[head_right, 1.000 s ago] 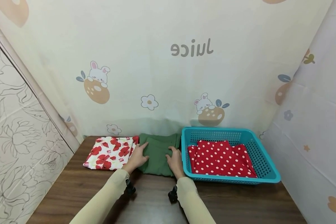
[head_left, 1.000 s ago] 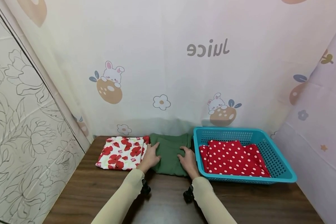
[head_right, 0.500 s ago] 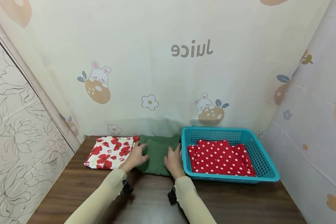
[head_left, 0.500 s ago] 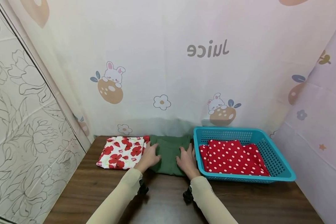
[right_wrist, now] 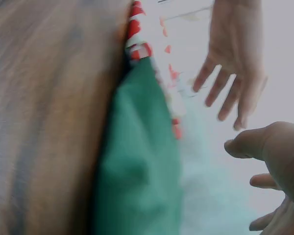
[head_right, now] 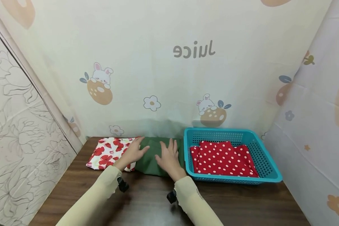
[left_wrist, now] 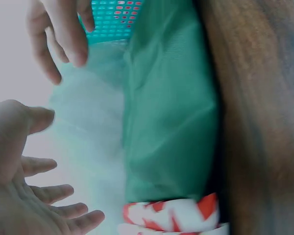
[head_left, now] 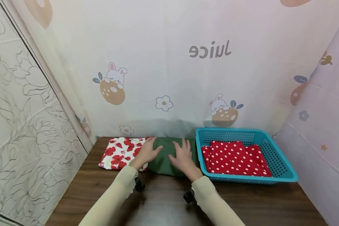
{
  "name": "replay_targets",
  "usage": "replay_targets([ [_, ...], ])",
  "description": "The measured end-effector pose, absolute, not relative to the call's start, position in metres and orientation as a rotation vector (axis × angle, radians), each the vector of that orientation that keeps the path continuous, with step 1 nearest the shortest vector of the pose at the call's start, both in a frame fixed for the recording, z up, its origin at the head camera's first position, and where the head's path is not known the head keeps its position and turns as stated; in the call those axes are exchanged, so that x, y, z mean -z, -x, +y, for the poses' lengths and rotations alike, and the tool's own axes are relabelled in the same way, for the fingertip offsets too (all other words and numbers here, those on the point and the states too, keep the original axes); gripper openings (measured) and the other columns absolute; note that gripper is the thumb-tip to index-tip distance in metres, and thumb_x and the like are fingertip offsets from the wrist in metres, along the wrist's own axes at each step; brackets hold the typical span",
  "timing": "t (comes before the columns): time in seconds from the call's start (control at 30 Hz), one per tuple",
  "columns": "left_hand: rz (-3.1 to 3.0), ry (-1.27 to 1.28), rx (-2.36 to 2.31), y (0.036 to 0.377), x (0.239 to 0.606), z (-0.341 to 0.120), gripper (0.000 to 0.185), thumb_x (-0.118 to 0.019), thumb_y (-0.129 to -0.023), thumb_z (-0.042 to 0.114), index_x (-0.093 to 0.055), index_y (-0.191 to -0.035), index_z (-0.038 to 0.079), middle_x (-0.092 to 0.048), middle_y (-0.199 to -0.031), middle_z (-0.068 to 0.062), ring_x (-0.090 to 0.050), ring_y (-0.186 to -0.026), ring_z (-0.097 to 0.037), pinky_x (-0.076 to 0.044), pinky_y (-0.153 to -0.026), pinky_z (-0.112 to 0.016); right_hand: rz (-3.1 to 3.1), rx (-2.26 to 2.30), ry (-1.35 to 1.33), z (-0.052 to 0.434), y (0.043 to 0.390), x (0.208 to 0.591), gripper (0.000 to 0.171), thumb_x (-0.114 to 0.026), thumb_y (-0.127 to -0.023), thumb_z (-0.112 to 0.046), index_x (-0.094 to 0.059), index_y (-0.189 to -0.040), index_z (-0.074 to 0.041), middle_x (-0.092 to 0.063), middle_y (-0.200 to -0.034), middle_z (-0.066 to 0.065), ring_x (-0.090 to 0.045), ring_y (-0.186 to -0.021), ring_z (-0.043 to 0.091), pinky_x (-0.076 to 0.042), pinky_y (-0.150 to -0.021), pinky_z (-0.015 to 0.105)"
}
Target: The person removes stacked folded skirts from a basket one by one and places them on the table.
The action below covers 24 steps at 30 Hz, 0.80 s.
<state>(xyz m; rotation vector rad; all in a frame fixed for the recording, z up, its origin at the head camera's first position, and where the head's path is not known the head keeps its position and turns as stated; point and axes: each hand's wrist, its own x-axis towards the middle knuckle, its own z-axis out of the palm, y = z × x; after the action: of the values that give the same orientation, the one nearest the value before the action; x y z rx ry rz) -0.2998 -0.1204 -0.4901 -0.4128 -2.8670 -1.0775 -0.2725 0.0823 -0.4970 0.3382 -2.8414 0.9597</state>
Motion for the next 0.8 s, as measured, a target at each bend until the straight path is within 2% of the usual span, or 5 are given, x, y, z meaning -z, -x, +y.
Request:
replay_targets([
  [0.3,-2.866,0.446,0.849,0.298,0.455,-0.112,0.085,-0.059,-0.096,0.062,-0.031,-0.162,0.016,-0.038,-0.163,-0.016,-0.039,-0.149,-0.038,-0.039,-0.116,-0.059,-2.74,-0.832,-0.538,0.124,0.264,0.445,0.069,-0.077,-0.093,-0.025,-0.046,-0.15,-0.002,-0.038,-0.155,0.034,-0.026,-0.147,0.057,-0.03,-0.114,0.074],
  [0.57,-2.861,0.631,0.583,0.297,0.427,-0.075,0.089,-0.059,-0.092,0.07,-0.035,-0.161,0.017,-0.044,-0.159,-0.012,-0.043,-0.145,-0.036,-0.037,-0.115,-0.063,-2.761,-0.539,-0.552,0.183,0.275,0.424,0.08,-0.08,-0.089,-0.03,-0.042,-0.152,0.001,-0.042,-0.152,0.035,-0.033,-0.142,0.057,-0.04,-0.101,0.078],
  [0.8,-2.878,0.765,0.563,0.3,0.41,-0.028,0.093,-0.058,-0.091,0.071,-0.031,-0.162,0.018,-0.041,-0.161,-0.01,-0.046,-0.143,-0.033,-0.041,-0.115,-0.058,-2.826,-0.535,-0.498,0.238,0.284,0.411,0.091,-0.083,-0.084,-0.032,-0.036,-0.155,-0.001,-0.038,-0.154,0.031,-0.033,-0.141,0.054,-0.037,-0.102,0.08],
])
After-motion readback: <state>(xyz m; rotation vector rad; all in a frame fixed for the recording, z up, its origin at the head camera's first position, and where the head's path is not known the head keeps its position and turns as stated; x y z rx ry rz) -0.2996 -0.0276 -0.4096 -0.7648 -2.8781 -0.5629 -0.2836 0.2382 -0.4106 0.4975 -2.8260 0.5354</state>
